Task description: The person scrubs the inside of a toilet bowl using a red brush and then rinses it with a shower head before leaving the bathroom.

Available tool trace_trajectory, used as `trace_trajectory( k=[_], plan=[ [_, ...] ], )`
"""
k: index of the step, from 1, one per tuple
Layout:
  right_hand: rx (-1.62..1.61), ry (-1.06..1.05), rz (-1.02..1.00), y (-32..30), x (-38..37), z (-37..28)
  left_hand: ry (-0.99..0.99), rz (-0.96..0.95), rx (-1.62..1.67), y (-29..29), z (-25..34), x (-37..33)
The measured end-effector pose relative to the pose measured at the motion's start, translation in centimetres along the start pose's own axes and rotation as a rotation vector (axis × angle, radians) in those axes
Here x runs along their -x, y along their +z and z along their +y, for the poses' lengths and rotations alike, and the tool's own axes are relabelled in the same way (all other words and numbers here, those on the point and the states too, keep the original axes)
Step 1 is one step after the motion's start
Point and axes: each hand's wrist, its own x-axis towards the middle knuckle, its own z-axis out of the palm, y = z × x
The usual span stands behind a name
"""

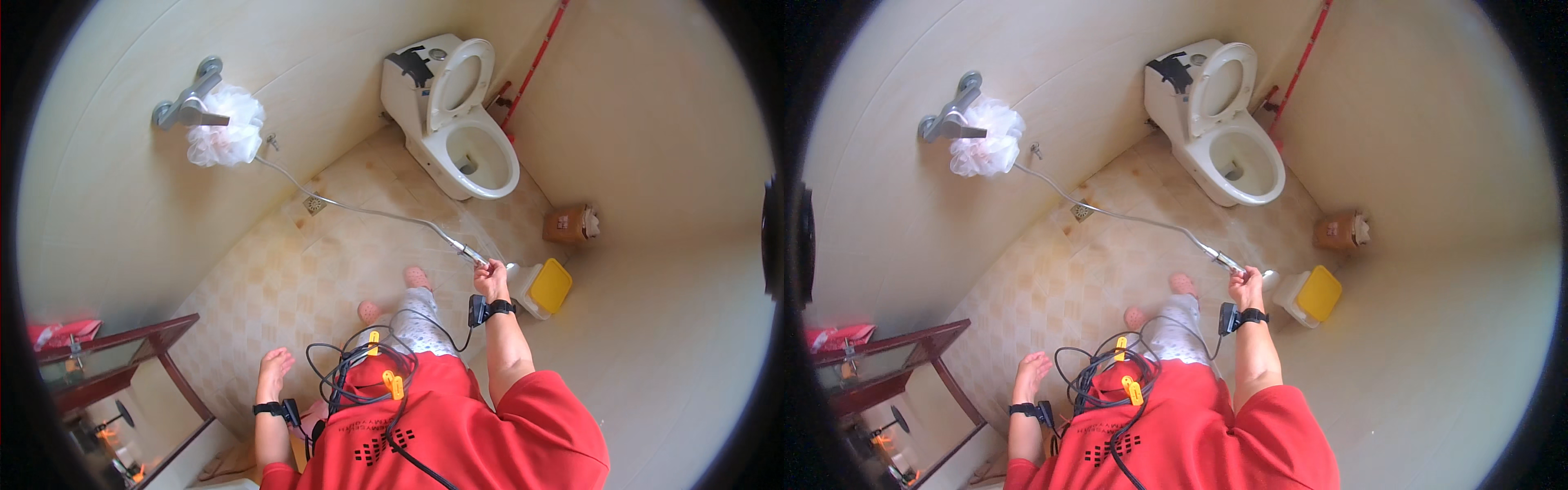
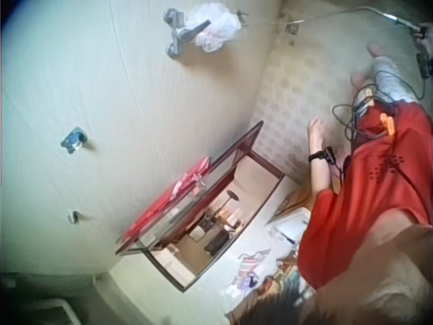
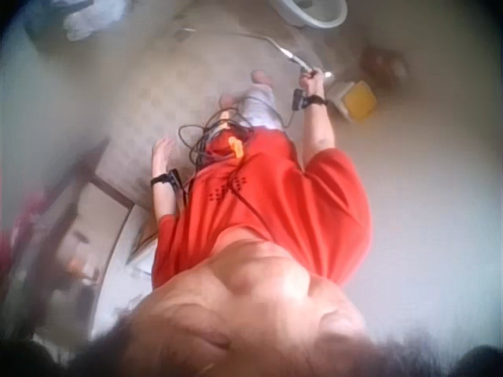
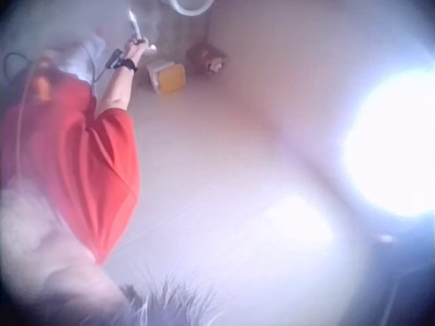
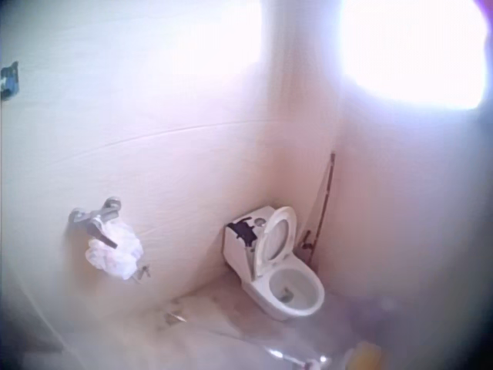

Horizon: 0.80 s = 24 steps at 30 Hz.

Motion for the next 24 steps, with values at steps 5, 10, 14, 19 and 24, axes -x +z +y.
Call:
trace_trajectory(
  k=[5, 10, 14, 19, 24],
  plan=[
    [-0.136, -0.096, -0.02, -3.2, 1.6, -1.9, 0.014, -0.038, -0.04, 0.5, 1.4, -1.4],
    [-0.145, -0.194, -0.002, -4.4, 4.2, -3.3, 0.042, -0.108, -0.079, 0.6, 1.8, -2.5],
    [-0.119, -0.225, -0.028, -4.6, 5.6, -5.0, 0.041, -0.137, -0.088, 1.5, 1.9, -4.1],
    [-0.157, -0.25, 0.01, -4.6, 5.2, -7.6, 0.059, -0.131, -0.156, 4.8, 4.4, -2.9],
    [-0.107, -0.209, -0.013, -5.2, 2.4, -11.9, 0.068, -0.116, -0.204, 9.4, 6.2, -1.6]
  ],
)
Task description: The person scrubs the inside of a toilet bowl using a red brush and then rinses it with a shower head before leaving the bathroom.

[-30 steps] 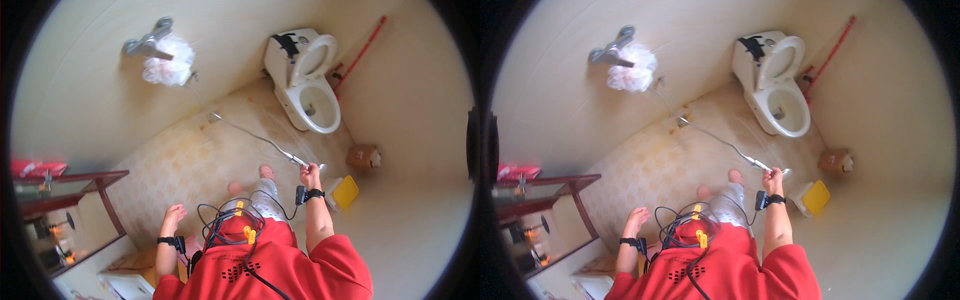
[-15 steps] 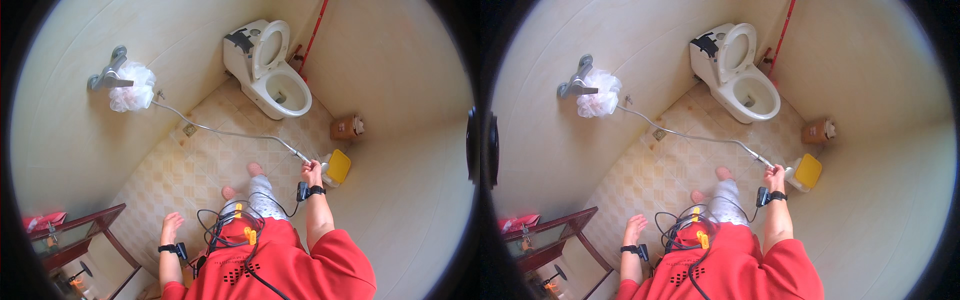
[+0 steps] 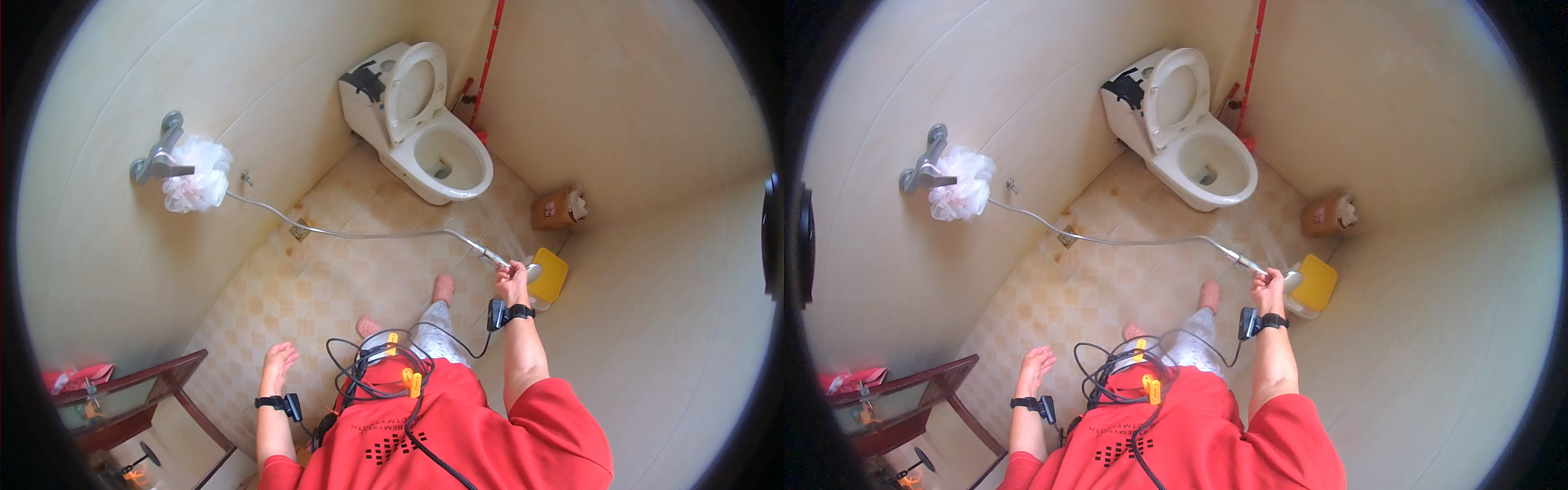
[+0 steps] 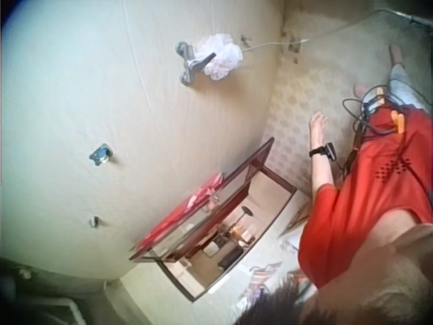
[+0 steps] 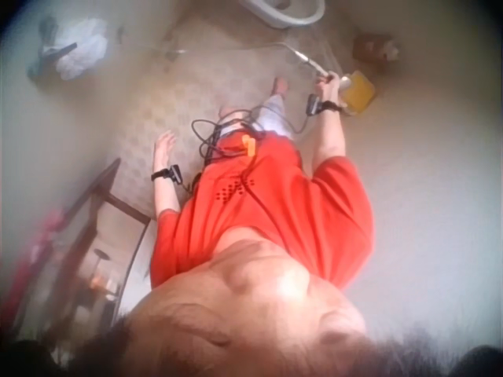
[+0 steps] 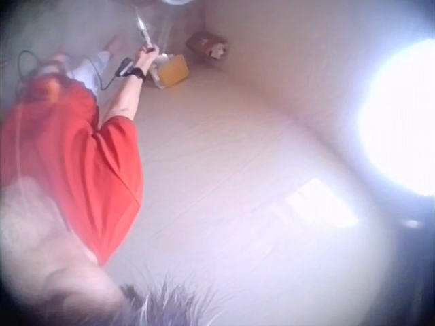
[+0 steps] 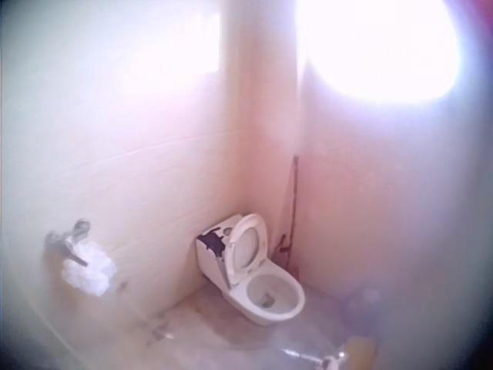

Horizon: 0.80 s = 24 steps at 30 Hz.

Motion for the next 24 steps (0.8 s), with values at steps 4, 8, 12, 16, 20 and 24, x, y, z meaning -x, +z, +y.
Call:
trace_trajectory(
  k=[4, 8, 12, 16, 20, 24],
  plan=[
    [0.157, 0.071, -0.01, 2.8, -0.2, -1.1, -0.006, 0.025, 0.007, 3.3, 1.1, 0.3],
    [0.319, 0.171, -0.064, 6.0, -1.5, -3.3, -0.01, 0.023, 0.004, 7.9, 3.1, 0.5],
    [0.343, 0.166, -0.101, 9.2, -3.4, -5.8, 0.006, 0.037, -0.011, 12.7, 5.6, 0.7],
    [0.419, 0.141, -0.139, 11.5, -5.7, -9.5, 0.029, -0.009, -0.03, 18.4, 8.3, 0.7],
    [0.448, 0.061, -0.178, 14.9, -6.1, -11.3, -0.006, 0.024, -0.064, 21.3, 10.2, 1.5],
    [0.439, -0.013, -0.18, 17.7, -5.3, -13.4, -0.014, 0.041, -0.05, 21.3, 11.5, 0.8]
  ],
)
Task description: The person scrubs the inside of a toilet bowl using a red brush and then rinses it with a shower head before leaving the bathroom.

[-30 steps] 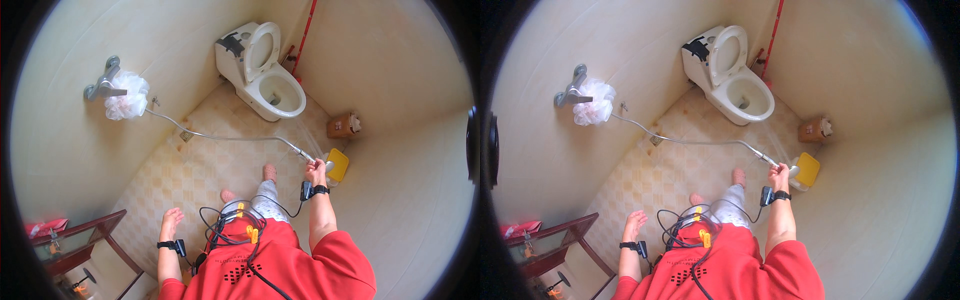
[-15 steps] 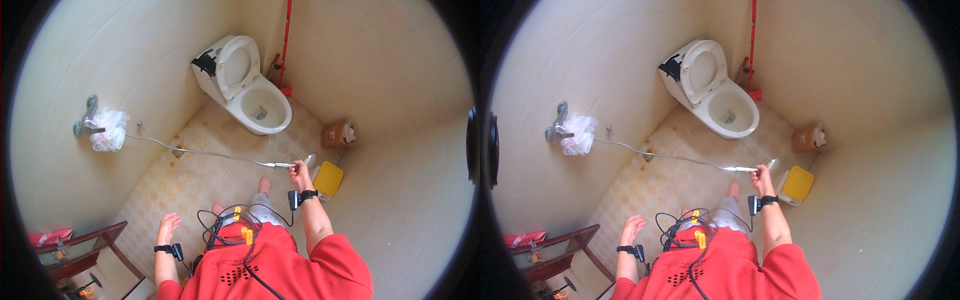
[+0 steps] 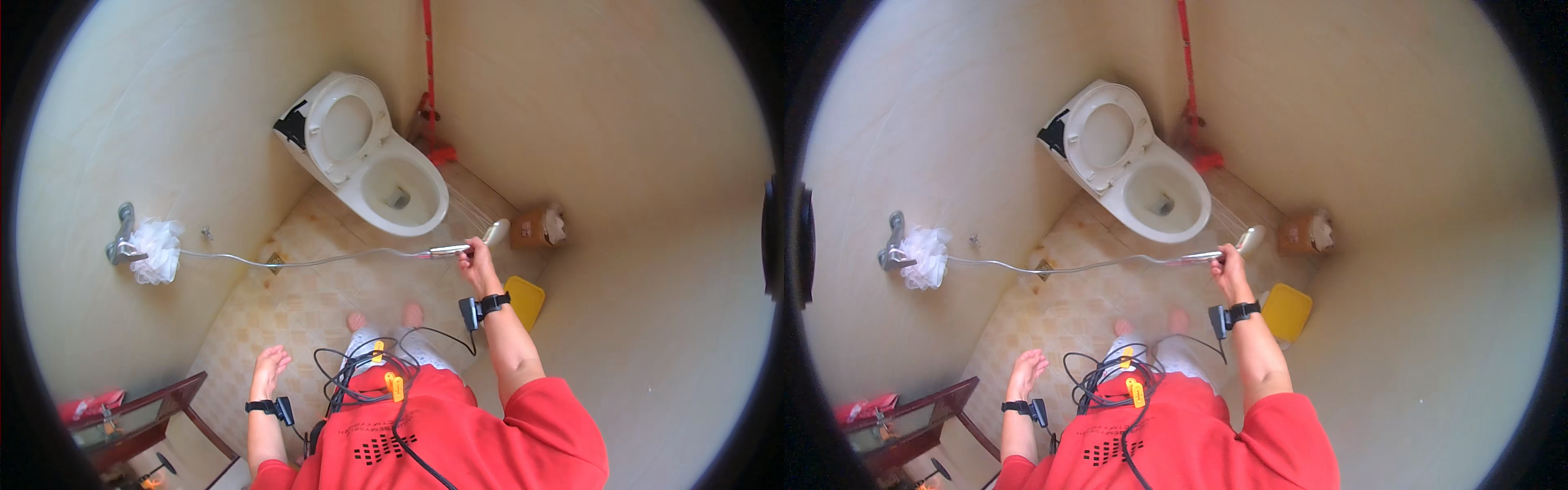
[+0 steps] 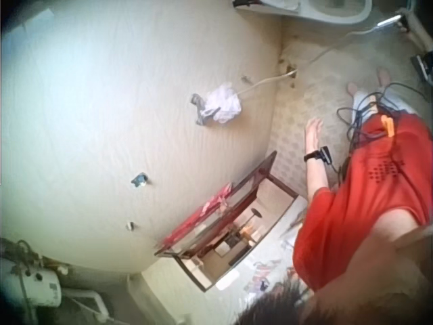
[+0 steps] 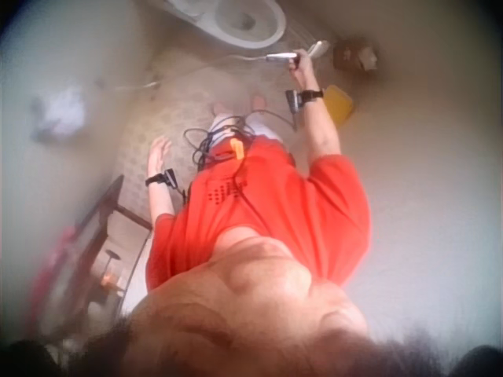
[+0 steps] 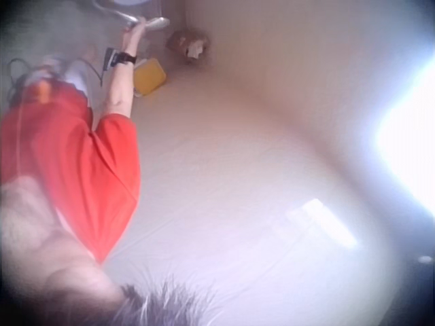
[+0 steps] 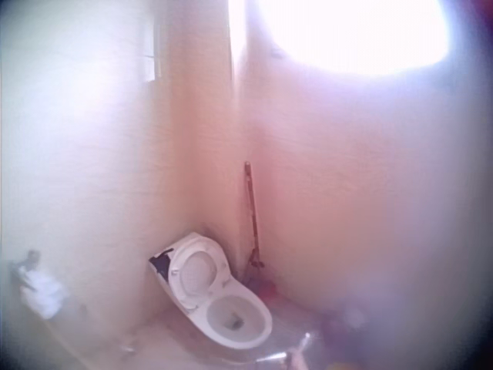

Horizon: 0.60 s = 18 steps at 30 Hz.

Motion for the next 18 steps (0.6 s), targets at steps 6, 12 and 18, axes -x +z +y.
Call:
trace_trajectory(
  k=[6, 12, 18],
  plan=[
    [0.015, -0.058, 0.087, 0.7, -1.1, -3.3, 0.072, 0.047, 0.037, 0.1, 4.9, -2.8],
    [-0.03, -0.07, -0.023, 3.4, 0.0, -4.0, 0.253, 0.089, 0.089, -0.6, 10.3, -6.0],
    [0.082, -0.151, -0.053, 10.4, 2.1, -5.8, 0.318, 0.015, 0.127, -1.6, 13.1, -7.5]
  ],
)
